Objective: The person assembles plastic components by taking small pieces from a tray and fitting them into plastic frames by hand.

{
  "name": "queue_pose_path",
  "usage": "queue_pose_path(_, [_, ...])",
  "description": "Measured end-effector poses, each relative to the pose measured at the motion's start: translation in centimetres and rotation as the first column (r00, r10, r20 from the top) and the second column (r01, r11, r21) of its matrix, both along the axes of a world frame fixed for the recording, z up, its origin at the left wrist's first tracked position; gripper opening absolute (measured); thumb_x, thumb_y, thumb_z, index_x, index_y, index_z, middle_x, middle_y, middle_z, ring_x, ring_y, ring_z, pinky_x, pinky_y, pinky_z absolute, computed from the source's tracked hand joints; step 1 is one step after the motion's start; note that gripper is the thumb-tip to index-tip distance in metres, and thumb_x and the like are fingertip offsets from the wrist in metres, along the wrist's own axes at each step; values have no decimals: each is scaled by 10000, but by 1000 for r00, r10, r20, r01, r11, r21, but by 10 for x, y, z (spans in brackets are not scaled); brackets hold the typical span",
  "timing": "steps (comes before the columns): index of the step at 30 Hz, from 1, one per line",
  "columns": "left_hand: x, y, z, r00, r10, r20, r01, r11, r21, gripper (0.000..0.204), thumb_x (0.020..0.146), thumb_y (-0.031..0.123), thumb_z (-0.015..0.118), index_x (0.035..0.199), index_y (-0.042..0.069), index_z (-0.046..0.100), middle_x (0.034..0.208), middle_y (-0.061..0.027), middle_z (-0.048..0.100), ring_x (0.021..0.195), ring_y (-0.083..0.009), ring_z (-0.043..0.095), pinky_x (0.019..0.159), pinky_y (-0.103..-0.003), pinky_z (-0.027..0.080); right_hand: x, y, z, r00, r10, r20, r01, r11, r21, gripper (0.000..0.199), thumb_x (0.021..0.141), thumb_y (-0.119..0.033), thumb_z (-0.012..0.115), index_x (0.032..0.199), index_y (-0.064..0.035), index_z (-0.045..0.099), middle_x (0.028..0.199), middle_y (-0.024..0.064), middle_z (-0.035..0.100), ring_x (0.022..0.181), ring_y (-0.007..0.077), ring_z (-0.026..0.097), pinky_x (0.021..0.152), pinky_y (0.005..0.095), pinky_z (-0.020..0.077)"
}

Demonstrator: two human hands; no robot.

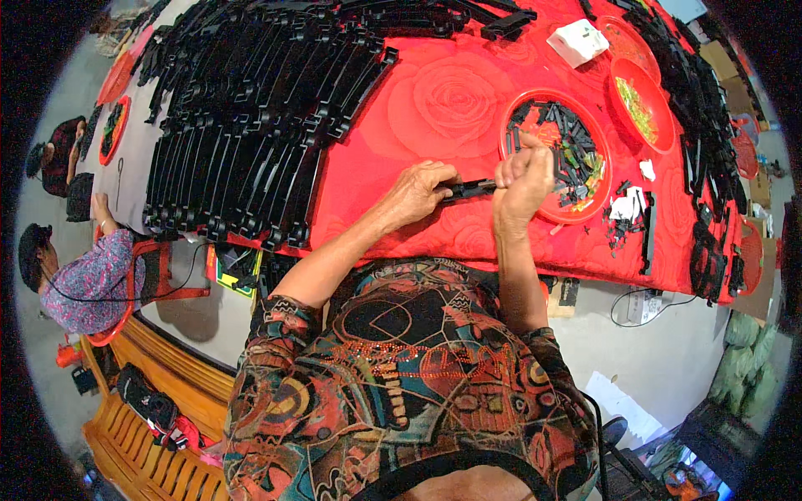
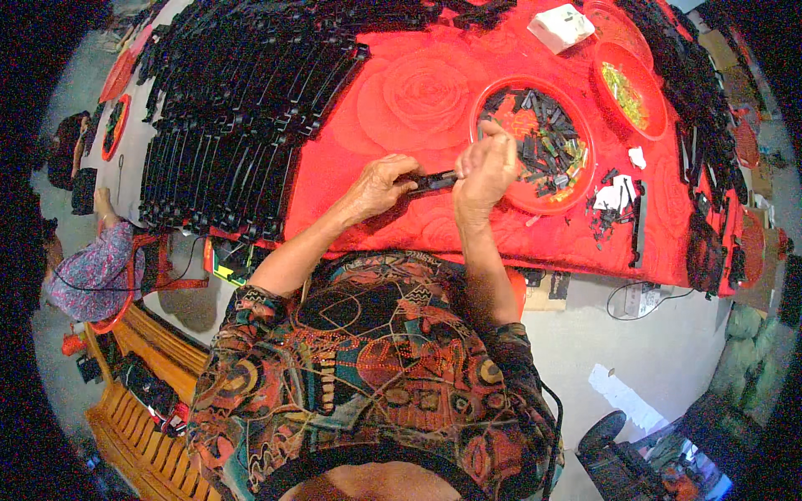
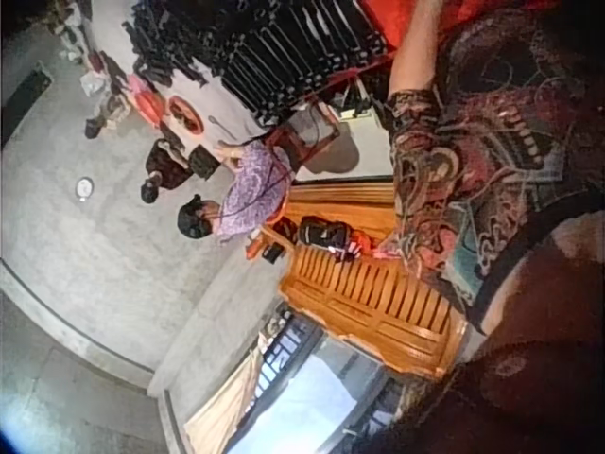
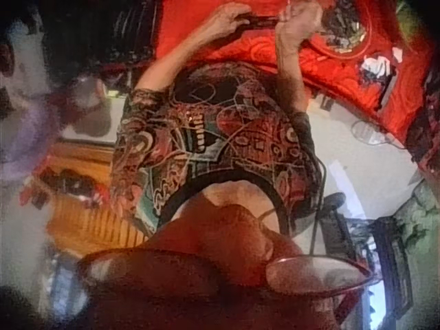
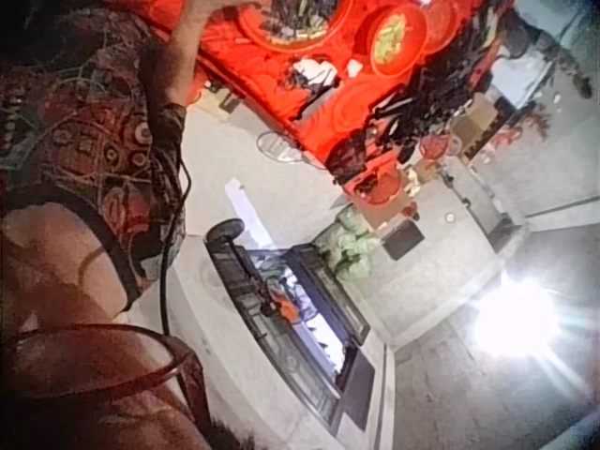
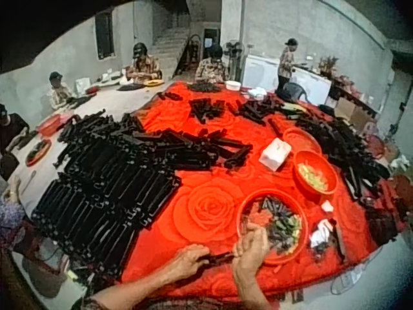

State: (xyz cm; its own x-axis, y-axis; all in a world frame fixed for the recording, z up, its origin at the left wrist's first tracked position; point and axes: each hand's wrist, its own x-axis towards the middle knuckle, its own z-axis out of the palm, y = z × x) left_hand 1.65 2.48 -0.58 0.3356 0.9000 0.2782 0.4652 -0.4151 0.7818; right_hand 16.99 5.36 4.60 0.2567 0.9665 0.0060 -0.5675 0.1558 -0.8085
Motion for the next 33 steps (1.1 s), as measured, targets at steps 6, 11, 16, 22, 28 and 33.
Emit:
queue_pose_path(6, [0,1,1,1000,1,5,-1,1000,-20,188,690,-18,636,851,27,550,787,-129,593,814,-319,578,693,-407,452,-16,-4,-27,999,-3,38,2,1000,28,238,959,-210,411,964,7,508,540,-45,280,414,42,267,359,217,228])
queue_pose_path(11, [0,1,2,1000,14,-25,-15,998,-63,192,708,-11,640,883,25,570,787,-116,601,790,-284,595,694,-373,467,-19,-2,-35,996,93,4,-93,993,67,275,974,-202,365,910,30,498,519,-44,239,389,50,214,353,221,205])
queue_pose_path(16, [1,-1,4,999,41,-24,-43,996,-83,185,717,3,646,886,28,576,799,-117,615,791,-283,608,684,-370,474,-19,-5,-36,995,102,4,-102,993,66,290,977,-207,359,870,25,497,510,-50,220,379,48,197,354,225,193])
queue_pose_path(22, [1,0,7,999,36,-8,-36,989,-141,198,717,7,648,903,22,580,819,-128,623,817,-289,615,700,-368,485,-23,-5,-40,993,99,61,-103,992,69,278,967,-201,387,844,20,503,502,-53,251,387,38,225,364,226,210])
queue_pose_path(28, [0,-1,3,1000,17,-2,-17,998,-54,196,720,-2,638,905,15,579,820,-134,622,824,-304,613,714,-372,483,-27,-7,-40,957,116,265,-152,981,120,279,965,-209,400,828,8,510,503,-48,326,397,27,277,372,213,247])
queue_pose_path(33, [1,-1,3,999,25,28,-23,997,-79,192,719,-9,635,898,19,574,818,-132,620,829,-308,608,716,-383,478,-26,-8,-45,966,83,246,-125,979,159,266,968,-208,399,845,5,502,506,-49,326,399,27,279,371,213,259])
